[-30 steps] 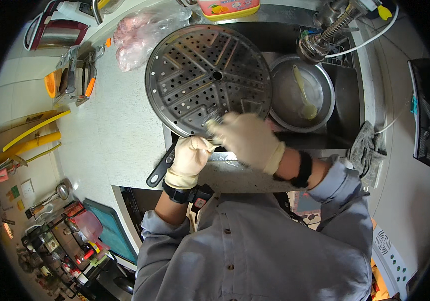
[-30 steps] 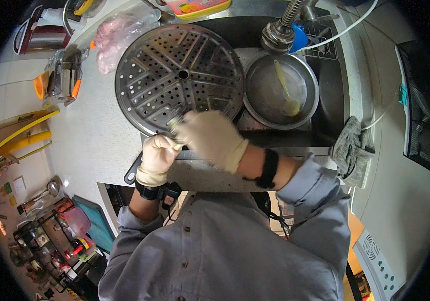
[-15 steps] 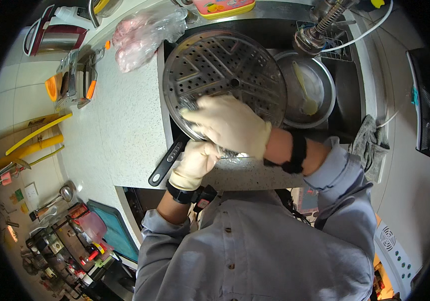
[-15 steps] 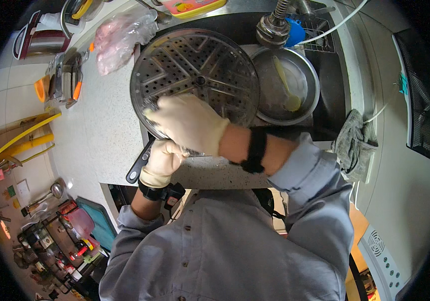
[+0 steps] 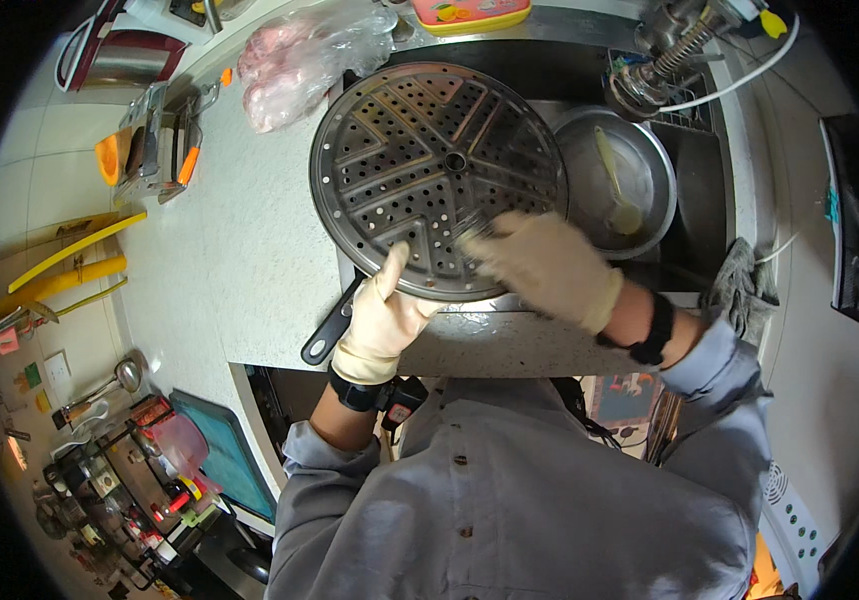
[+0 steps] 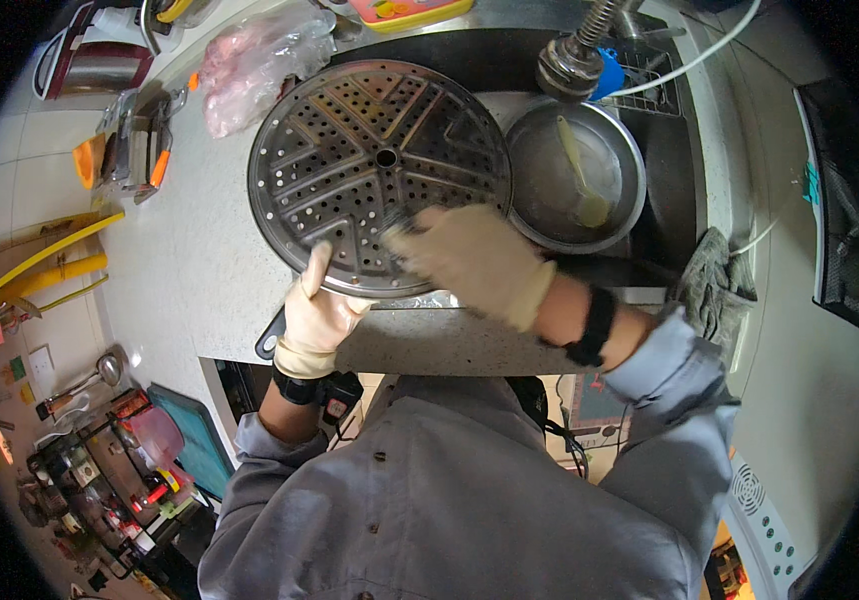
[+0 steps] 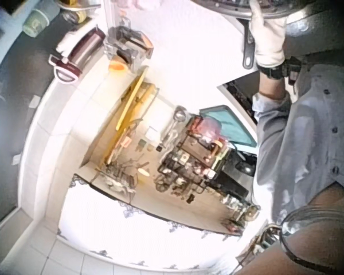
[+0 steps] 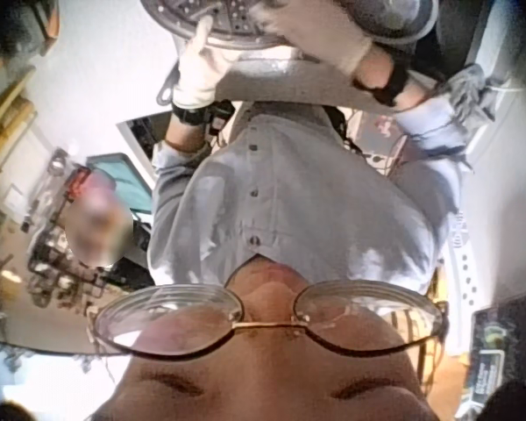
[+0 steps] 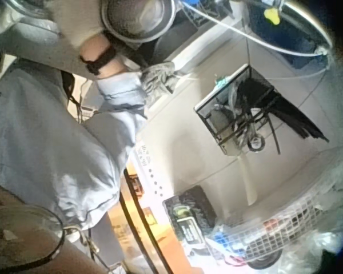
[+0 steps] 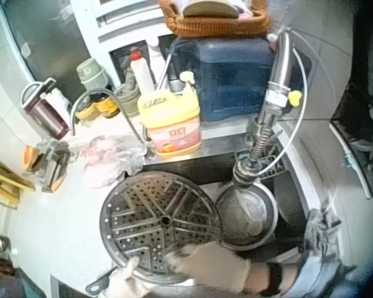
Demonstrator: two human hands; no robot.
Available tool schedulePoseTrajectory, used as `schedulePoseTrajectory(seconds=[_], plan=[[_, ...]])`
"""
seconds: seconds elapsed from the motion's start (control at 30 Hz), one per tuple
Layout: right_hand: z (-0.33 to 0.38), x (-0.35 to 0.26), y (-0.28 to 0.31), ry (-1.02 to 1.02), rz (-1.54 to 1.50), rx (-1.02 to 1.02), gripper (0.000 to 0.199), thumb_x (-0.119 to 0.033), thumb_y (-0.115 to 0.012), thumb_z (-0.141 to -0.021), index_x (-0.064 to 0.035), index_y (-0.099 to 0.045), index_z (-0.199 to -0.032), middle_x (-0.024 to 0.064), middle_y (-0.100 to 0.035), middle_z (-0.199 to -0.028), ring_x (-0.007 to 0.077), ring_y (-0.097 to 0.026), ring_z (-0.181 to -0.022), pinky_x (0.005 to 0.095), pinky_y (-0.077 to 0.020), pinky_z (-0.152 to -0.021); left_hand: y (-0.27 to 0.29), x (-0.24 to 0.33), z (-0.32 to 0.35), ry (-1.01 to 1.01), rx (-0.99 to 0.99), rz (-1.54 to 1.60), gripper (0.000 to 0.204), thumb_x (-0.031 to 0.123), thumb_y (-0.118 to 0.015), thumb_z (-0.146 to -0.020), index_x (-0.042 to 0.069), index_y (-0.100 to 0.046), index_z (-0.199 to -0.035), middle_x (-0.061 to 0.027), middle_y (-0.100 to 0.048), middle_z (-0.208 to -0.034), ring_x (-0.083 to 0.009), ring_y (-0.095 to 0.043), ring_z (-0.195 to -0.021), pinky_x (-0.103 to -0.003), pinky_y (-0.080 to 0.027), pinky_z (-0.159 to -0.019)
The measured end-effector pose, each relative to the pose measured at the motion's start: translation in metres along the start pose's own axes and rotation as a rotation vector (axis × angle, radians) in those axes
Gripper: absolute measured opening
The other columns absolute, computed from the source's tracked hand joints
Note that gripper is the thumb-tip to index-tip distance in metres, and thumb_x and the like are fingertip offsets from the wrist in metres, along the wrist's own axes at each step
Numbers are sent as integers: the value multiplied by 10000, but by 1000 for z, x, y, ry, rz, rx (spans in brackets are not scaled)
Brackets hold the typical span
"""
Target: The person scrubs a round metal steamer insert with a steel wool pad, rinses it under running water, and places it on a nearby counter. The person then scrubs a metal bowl with the same pad and rinses it under the tap.
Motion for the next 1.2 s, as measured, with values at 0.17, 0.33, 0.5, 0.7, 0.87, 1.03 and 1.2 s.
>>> schedulePoseTrajectory(seconds=[0.17, 0.33, 0.5, 0.7, 0.87, 1.03, 1.2], plan=[[3, -45, -5, 152, -60, 134, 212, -172, -536, -849, -109, -603, -1040, 104, -567, -771, 295, -631, -682, 410, -492, -582, -33, 41, -1, -280, 33, -780, 486, 175, -591, -933, 15, -380, -1341, -134, -659, -1111, -253, -671, -975, -312, -537, -803], [38, 40, -21, -87, -23, -5, 294, -180, -560, -865, -158, -618, -1153, 120, -560, -789, 316, -624, -691, 408, -502, -602, -19, 35, -2, -149, -69, -161, 445, 312, -451, -999, 52, -375, -1353, -130, -526, -1330, -216, -537, -1200, -358, -455, -993], [39, 120, 10, -301, 13, 238, 308, -181, -563, -890, -134, -624, -1188, 156, -581, -903, 340, -607, -853, 434, -478, -738, -13, 31, 6, -133, -117, -233, 472, 231, -560, -946, 68, -361, -1342, -137, -513, -1320, -253, -546, -1182, -381, -504, -962], [41, 202, 22, -484, -188, 368, 335, -269, -553, -919, -107, -622, -1204, 192, -603, -1114, 359, -563, -1046, 406, -443, -922, 45, 25, 11, -4, 125, -204, 605, 435, -501, -963, 40, -366, -1401, -160, -495, -1352, -307, -511, -1216, -493, -430, -1029], [54, 257, -39, -702, -163, -80, 496, -433, -528, -895, -117, -590, -1272, 227, -484, -1364, 379, -382, -1326, 423, -323, -1094, 71, 19, 14, 54, 125, 316, 622, 443, -547, -934, 46, -405, -1392, -130, -501, -1373, -312, -504, -1231, -499, -411, -1033], [54, 300, -76, -788, -5, -272, 547, -411, -517, -902, -133, -491, -1372, 221, -304, -1496, 384, -330, -1363, 433, -299, -1118, 75, 28, 15, 23, 91, 294, 665, 471, -550, -925, 48, -387, -1412, -128, -476, -1400, -317, -484, -1244, -500, -384, -1044], [47, 311, -103, -823, 224, -232, 672, -283, -575, -894, -110, -293, -1480, 224, -272, -1506, 387, -424, -1294, 418, -397, -1054, 93, 29, 21, 11, 181, 234, 653, 463, -522, -941, 50, -373, -1425, -128, -445, -1426, -321, -449, -1268, -499, -344, -1067]])
Point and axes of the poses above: each hand's wrist, its own z-axis away from the middle knuckle, its own y-axis out of the back of the hand, x = y × z, the point moved 10 cm from there along -z, towards the middle knuckle
